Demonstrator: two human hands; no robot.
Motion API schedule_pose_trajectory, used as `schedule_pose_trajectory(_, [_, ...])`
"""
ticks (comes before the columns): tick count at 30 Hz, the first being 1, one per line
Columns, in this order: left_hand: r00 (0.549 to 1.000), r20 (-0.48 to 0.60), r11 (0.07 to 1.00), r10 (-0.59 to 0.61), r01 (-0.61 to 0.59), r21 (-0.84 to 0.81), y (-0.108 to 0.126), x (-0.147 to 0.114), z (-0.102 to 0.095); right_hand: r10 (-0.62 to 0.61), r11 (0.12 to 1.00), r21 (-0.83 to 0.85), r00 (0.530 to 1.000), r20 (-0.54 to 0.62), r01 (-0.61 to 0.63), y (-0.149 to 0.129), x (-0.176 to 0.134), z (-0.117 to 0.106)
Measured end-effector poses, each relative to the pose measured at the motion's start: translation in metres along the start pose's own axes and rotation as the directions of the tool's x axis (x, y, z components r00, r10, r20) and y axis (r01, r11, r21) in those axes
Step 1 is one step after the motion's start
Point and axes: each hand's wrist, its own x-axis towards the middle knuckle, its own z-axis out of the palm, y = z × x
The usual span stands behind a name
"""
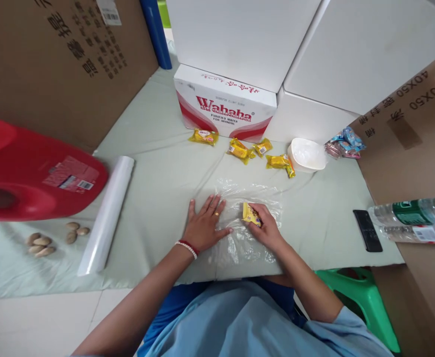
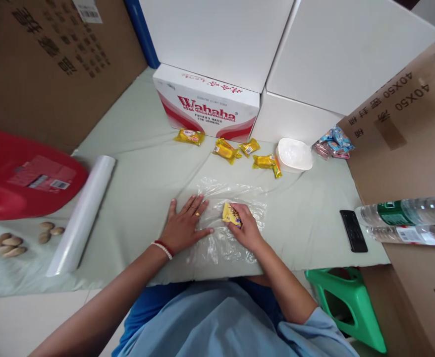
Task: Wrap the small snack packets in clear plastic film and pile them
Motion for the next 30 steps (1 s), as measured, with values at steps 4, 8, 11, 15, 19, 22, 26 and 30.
schedule_pose_trajectory(4, [0.984,-0.115,0.990,-0.138,0.135,-0.034,-0.028,-0.021,-0.004,0.175,0.984,0.046,0.971,-0.163,-0.170,0.021,-0.008,0.008])
schedule_pose_trajectory(8, [0.879,-0.340,0.943,-0.334,0.306,-0.133,-0.049,-0.043,-0.008,0.251,0.965,0.118,0.950,-0.188,-0.232,0.028,-0.007,0.000])
schedule_pose_trajectory(11, [0.823,-0.421,0.923,-0.381,0.316,-0.217,-0.037,-0.045,-0.012,0.260,0.962,0.141,0.946,-0.194,-0.235,0.025,-0.006,0.001])
schedule_pose_trajectory(15, [0.861,-0.350,0.922,-0.370,0.295,-0.250,-0.001,-0.021,-0.013,0.232,0.971,0.118,0.948,-0.217,-0.210,0.023,-0.006,0.004])
schedule_pose_trajectory(19, [0.886,-0.259,0.911,-0.386,0.320,-0.260,0.021,0.011,-0.008,0.182,0.983,0.047,0.960,-0.213,-0.176,0.024,-0.007,0.005])
schedule_pose_trajectory(22, [0.881,-0.275,0.877,-0.385,0.257,-0.406,0.022,0.019,-0.006,0.171,0.985,0.024,0.960,-0.220,-0.170,0.024,-0.006,0.006])
schedule_pose_trajectory(26, [0.879,-0.151,0.735,-0.453,0.272,-0.621,0.014,0.010,-0.007,0.182,0.983,0.027,0.960,-0.213,-0.181,0.024,-0.005,0.007])
schedule_pose_trajectory(30, [0.789,-0.087,0.617,-0.608,0.401,-0.677,-0.002,-0.007,-0.011,0.190,0.982,0.050,0.960,-0.208,-0.183,0.025,-0.004,0.006])
